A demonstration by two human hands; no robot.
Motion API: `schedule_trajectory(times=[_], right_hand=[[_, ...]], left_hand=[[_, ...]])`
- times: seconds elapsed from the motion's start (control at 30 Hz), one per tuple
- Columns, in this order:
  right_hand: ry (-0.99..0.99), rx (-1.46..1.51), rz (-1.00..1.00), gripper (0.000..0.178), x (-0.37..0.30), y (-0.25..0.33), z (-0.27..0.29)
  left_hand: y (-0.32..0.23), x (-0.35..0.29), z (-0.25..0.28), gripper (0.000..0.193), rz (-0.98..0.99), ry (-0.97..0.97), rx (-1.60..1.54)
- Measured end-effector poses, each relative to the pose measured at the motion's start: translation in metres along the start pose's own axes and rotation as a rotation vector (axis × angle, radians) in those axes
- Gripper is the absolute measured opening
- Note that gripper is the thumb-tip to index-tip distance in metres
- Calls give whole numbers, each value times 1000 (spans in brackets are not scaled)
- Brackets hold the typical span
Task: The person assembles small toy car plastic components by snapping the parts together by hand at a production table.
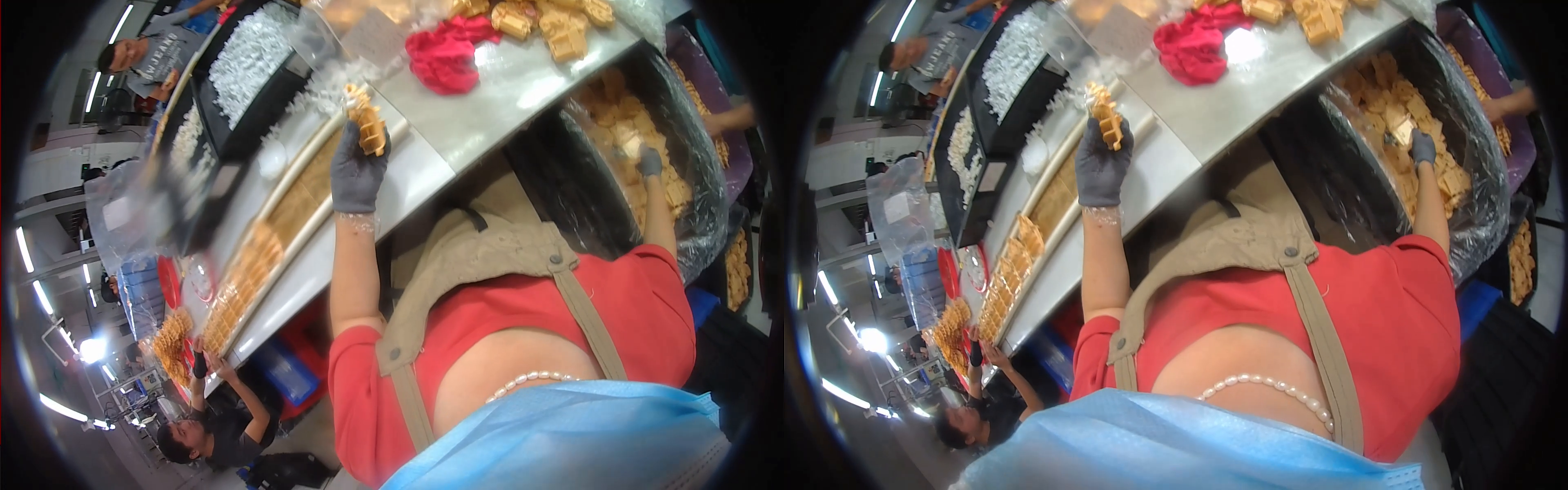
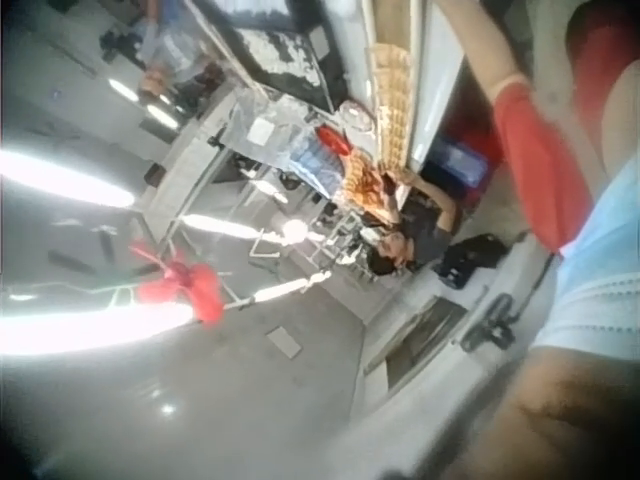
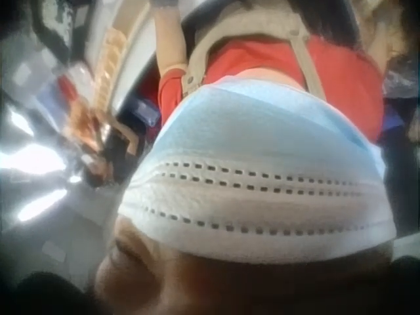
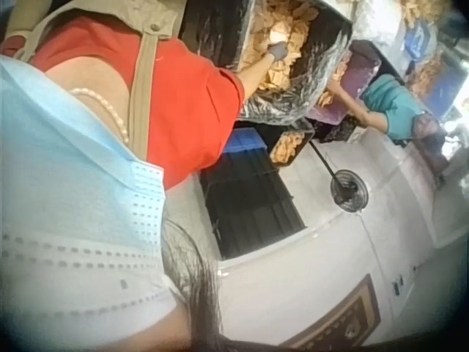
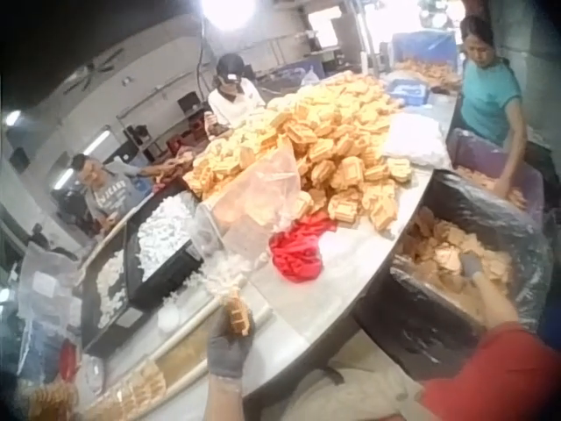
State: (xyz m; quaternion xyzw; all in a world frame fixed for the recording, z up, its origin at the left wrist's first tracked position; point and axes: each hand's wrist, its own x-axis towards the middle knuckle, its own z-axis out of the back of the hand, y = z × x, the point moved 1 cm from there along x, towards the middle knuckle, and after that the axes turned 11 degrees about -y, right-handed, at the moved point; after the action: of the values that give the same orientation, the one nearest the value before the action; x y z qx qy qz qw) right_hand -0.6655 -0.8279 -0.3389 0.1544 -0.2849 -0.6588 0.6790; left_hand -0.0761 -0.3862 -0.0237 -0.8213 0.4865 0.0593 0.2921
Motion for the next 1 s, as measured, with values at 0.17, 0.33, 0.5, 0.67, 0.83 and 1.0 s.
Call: schedule_trajectory(times=[0.17, 0.33, 0.5, 0.67, 0.83, 1.0], right_hand=[[28, -209, -110, 50, -15, 47, 51], [39, -190, -167, 50, -5, 112, 113], [-40, 613, -92, 44, -34, 272, 144], [777, 1341, -199, 38, -128, 458, 109], [969, 1379, -242, 43, -181, 547, 109], [771, 1254, 205, 29, -212, 593, 96]], left_hand=[[27, -17, -8, 45, 65, -33, -56], [34, -30, -9, 47, -2, -96, 90], [34, -41, -3, 48, -6, -90, 140], [35, -56, -3, 50, -30, 20, 122], [35, -67, -5, 49, -74, 3, 83], [34, -74, -17, 58, -104, 29, -4]])
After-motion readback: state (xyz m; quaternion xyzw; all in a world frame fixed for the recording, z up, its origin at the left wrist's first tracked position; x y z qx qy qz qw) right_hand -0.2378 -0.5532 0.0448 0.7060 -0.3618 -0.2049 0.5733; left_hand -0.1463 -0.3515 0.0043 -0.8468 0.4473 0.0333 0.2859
